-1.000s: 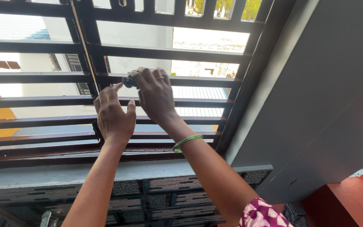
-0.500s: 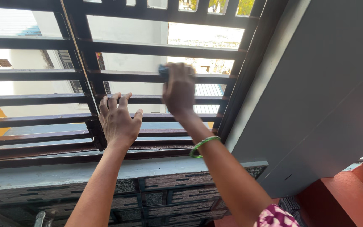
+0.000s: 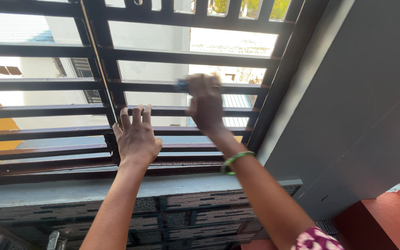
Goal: The person cleans a metal window grille using a blue cloth and water from a light blue bowl. They repeatedly wipe the horizontal and vertical bars of the grille, periodically dipping the cloth into the bowl to wet it and refilling the bowl from a nearby tap.
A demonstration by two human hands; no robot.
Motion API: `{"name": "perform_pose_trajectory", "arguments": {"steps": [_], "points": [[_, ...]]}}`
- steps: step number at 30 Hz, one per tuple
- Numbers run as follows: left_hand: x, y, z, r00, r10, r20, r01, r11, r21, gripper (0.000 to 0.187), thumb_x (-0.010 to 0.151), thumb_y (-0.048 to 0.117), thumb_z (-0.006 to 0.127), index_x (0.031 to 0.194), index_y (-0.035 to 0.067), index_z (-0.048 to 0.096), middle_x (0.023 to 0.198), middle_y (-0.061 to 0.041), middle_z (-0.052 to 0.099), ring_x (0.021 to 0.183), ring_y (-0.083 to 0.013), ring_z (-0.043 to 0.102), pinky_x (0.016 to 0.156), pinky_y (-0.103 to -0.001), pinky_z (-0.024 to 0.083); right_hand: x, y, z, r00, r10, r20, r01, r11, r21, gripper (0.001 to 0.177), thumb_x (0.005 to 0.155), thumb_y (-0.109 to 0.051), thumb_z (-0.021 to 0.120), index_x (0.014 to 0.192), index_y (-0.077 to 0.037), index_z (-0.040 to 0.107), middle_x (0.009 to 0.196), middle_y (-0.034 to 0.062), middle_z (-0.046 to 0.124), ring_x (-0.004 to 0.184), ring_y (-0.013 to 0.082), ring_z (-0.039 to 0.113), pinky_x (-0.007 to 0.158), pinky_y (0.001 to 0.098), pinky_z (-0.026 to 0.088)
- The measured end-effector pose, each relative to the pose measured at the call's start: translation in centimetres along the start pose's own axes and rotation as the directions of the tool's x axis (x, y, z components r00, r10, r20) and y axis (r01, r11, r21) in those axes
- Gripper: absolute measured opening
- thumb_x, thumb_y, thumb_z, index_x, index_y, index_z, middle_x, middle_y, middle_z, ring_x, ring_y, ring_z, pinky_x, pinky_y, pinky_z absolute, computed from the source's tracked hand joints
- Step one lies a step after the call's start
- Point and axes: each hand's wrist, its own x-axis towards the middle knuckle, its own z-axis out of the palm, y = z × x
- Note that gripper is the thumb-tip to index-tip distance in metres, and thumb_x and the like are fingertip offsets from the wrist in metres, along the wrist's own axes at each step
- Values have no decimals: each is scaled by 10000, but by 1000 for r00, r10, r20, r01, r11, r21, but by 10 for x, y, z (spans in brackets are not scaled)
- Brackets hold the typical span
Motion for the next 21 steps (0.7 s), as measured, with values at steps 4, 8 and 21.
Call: {"name": "perform_pose_trajectory", "arguments": {"steps": [4, 8, 21], "points": [[4, 4, -4, 1000, -11, 29, 10, 999, 31, 983, 789, 247, 747, 1601, 244, 193, 1516, -70, 254, 1473, -347, 170, 1163, -565, 334, -33, 63, -49, 979, 173, -109, -176, 984, -15, 382, 825, 91, 623, 1179, -49, 594, 1146, 134, 575, 1126, 357, 574, 994, 461, 455], [5, 8, -5, 999, -24, 31, 23, 999, 25, 931, 805, 211, 734, 1601, 253, 252, 1498, -81, 290, 1471, -362, 197, 1156, -540, 377, -26, 51, -32, 936, 326, -133, -332, 943, -26, 425, 796, 64, 643, 1204, -13, 550, 1182, 206, 544, 1104, 384, 552, 940, 483, 430], [15, -4, -5, 995, -32, 91, 36, 999, -39, 892, 832, 182, 749, 1585, 303, 286, 1660, 2, 214, 1559, -285, 99, 1141, -565, 410, 42, -95, 32, 969, -105, 225, 61, 979, 196, 766, 702, 31, 658, 1419, -90, 414, 1324, 142, 468, 1330, 318, 430, 1259, 462, 205]]}}
